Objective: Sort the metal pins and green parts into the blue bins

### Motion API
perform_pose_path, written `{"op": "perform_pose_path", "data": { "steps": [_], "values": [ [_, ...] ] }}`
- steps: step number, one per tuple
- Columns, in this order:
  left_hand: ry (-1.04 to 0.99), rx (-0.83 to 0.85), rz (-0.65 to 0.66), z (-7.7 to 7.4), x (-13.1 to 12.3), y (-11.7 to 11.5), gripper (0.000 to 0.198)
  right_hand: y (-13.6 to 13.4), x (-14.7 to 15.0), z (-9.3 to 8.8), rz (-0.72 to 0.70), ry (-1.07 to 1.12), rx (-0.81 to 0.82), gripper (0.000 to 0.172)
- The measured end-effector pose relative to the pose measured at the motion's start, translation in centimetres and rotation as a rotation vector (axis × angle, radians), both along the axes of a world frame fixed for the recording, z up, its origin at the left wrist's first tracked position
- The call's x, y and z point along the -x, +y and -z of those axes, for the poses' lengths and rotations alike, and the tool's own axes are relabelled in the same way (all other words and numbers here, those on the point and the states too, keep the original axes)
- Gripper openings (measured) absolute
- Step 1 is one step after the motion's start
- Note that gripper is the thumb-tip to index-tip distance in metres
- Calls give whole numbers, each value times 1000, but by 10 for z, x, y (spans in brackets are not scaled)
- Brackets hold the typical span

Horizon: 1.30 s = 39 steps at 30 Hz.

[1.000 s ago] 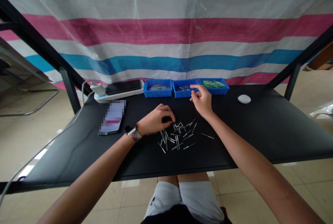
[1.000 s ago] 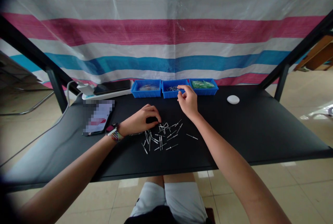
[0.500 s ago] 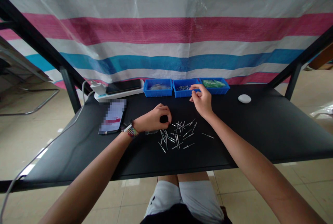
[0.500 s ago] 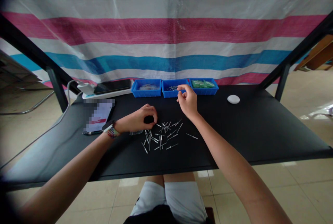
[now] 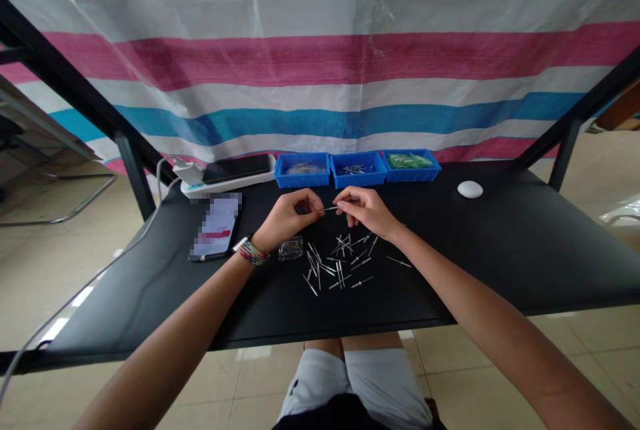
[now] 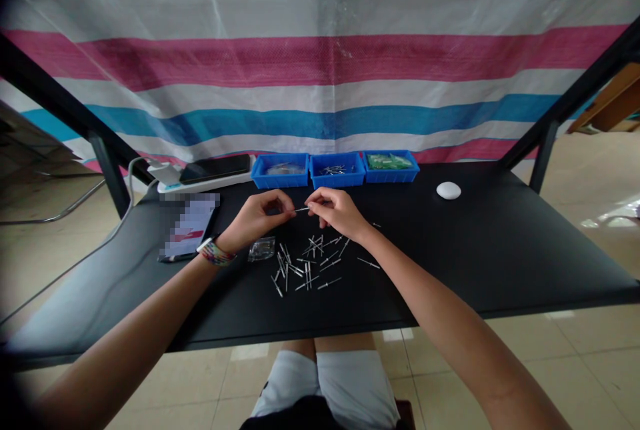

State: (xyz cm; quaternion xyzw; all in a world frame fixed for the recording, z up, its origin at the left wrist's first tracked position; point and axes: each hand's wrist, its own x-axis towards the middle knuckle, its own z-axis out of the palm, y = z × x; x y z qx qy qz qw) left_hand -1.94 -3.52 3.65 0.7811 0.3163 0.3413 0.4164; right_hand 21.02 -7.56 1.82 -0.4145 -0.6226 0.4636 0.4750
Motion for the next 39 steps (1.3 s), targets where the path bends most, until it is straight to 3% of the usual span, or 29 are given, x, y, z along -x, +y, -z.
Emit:
{"op": "perform_pose_path", "data": {
  "steps": [4, 17, 25, 30, 39],
  "values": [
    [-43, 12, -11, -2, 0, -2, 21, -3, 7, 1, -20, 51, 21, 17],
    [-6, 151, -19, -4, -1, -3, 36, -3, 9, 1, 133, 47, -81, 12],
    [9, 81, -14, 0, -1, -2, 39, -3, 8, 1, 171, 28, -96, 10],
    [5, 124, 5, 1, -1, -2, 40, -4, 8, -1, 183, 17, -127, 10],
    [-66, 124, -74, 0, -2, -5, 30, -4, 10, -2, 160, 155, 33, 22]
  ]
}}
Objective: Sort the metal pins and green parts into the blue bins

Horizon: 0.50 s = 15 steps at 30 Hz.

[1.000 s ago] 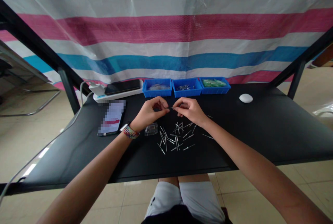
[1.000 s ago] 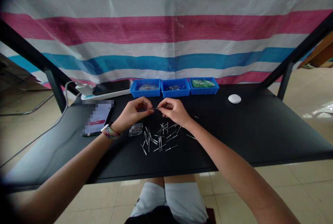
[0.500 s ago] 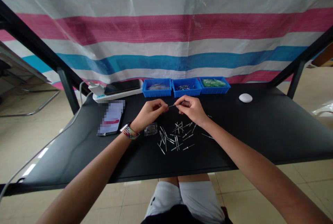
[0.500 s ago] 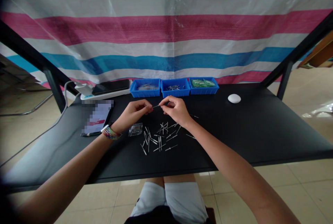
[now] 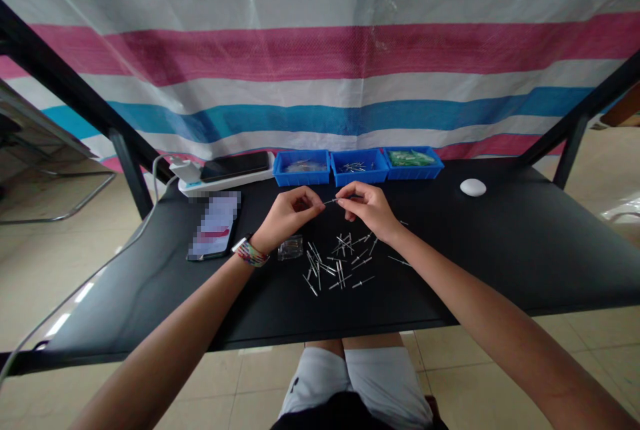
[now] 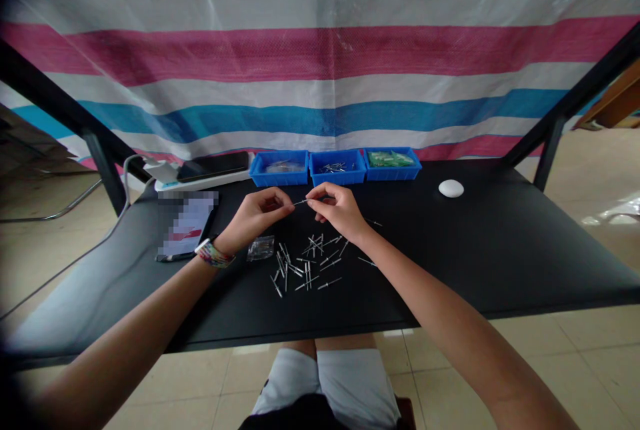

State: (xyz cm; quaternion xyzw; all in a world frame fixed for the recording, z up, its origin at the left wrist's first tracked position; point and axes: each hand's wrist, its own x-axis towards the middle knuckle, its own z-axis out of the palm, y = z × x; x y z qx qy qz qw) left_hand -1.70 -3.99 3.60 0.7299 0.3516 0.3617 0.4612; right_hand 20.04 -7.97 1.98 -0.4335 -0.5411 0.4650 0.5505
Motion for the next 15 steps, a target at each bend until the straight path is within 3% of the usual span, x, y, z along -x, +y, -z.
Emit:
{"op": "perform_pose_path", "data": {
  "steps": [9, 15],
  "values": [
    [-51, -52, -51, 1, 1, 1, 27, 1, 0, 0, -55, 58, 78, 30],
    [-101, -38, -29, 0, -1, -1, 26, -1, 1, -2, -74, 91, 34, 29]
  ]
}}
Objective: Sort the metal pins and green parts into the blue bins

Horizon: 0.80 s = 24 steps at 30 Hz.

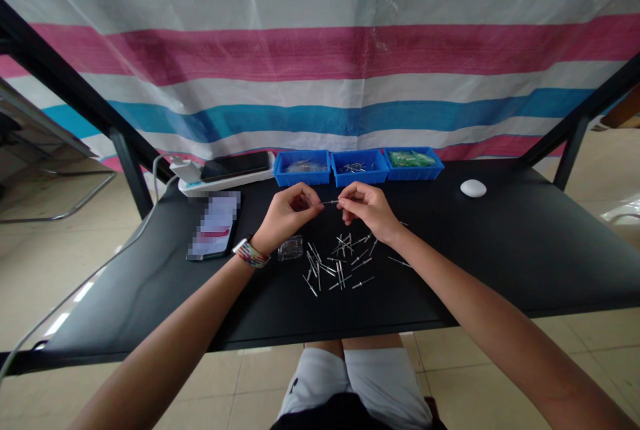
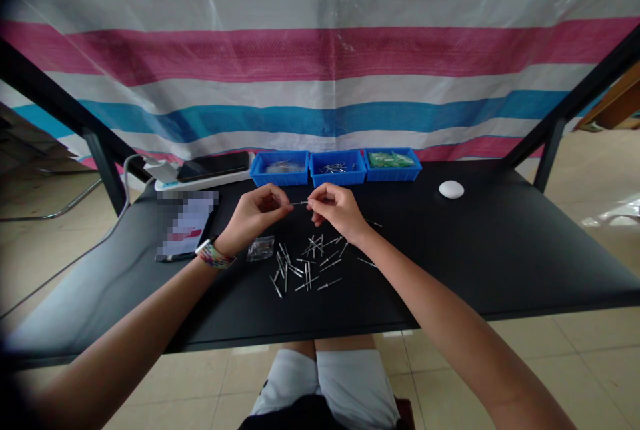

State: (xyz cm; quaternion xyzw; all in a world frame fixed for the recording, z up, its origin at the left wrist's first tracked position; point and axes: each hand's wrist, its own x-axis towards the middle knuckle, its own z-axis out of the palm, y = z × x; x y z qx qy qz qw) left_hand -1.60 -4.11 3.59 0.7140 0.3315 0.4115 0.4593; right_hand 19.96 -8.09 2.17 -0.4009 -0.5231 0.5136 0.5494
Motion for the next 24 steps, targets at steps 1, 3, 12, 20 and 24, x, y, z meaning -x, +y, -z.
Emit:
{"op": "perform_pose_path", "data": {
  "steps": [1, 3, 12, 20, 24],
  "values": [
    [0, 4, 1, 0, 0, 0, 26, -1, 0, -1, 1, 0, -11, 29],
    [7, 10, 4, 0, 0, 0, 27, -1, 1, -2, 5, 0, -28, 30],
    [54, 65, 56, -4, 0, -1, 31, -1, 0, -1, 24, 4, -64, 28],
    [61, 86, 64, 1, 0, 3, 32, 0, -2, -1, 49, -22, -65, 26],
    [46, 66, 42, 0, -1, 2, 30, 0, -2, 0, 50, 9, -3, 31]
  ]
}}
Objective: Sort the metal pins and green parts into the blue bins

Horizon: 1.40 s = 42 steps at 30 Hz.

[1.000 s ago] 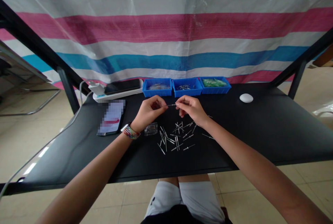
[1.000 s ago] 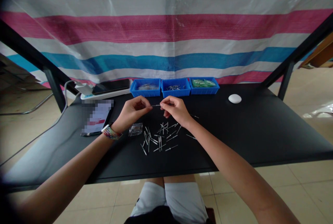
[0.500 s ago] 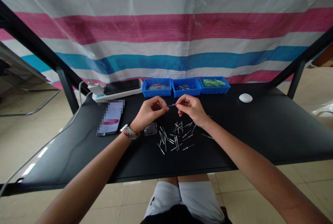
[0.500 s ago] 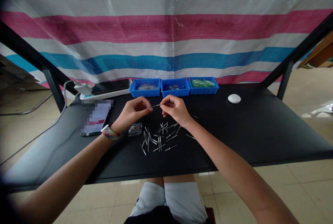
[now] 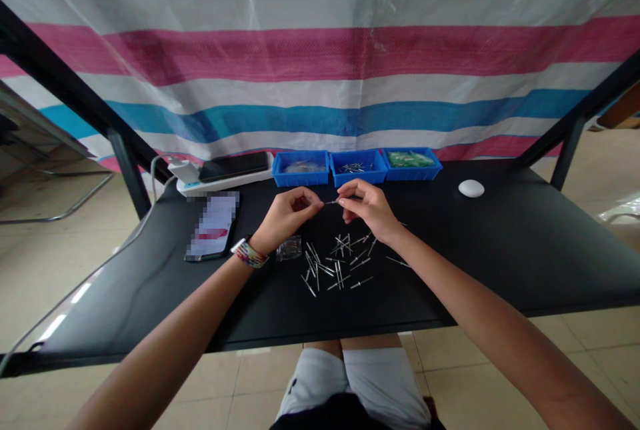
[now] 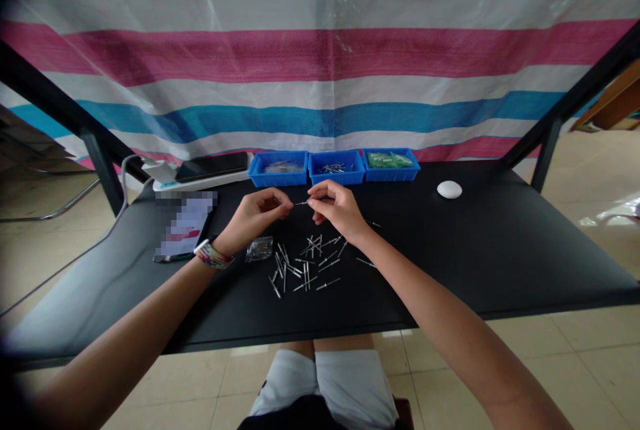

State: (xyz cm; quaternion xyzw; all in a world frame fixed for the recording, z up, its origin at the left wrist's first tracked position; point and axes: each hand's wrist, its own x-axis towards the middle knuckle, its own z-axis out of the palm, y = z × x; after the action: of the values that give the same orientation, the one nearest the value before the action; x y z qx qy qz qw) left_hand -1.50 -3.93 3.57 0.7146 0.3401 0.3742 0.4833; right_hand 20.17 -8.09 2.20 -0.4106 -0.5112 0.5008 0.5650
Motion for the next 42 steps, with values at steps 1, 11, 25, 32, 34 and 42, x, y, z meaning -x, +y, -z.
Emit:
{"op": "perform_pose_path", "data": {
  "steps": [1, 11, 25, 32, 34, 42],
  "values": [
    [-3, -8, 0, -1, 0, -1, 29, 0, 0, 0, -8, -1, 21, 31],
    [-38, -42, -33, -2, 0, -3, 28, -1, 2, 0, -72, 3, 78, 27],
    [490, -559, 198, 12, -1, -9, 20, 41, -57, 15, 505, -13, -35, 31],
    [461, -550, 364, 3, -3, -13, 16, 36, -58, 15, 458, -216, -115, 40],
    [456, -542, 384, 0, -4, -14, 13, 33, -54, 13, 474, -257, -145, 33],
    [402, -473, 395, 3, -4, -8, 7, 24, -40, 8, 370, -268, -139, 16]
  ]
}}
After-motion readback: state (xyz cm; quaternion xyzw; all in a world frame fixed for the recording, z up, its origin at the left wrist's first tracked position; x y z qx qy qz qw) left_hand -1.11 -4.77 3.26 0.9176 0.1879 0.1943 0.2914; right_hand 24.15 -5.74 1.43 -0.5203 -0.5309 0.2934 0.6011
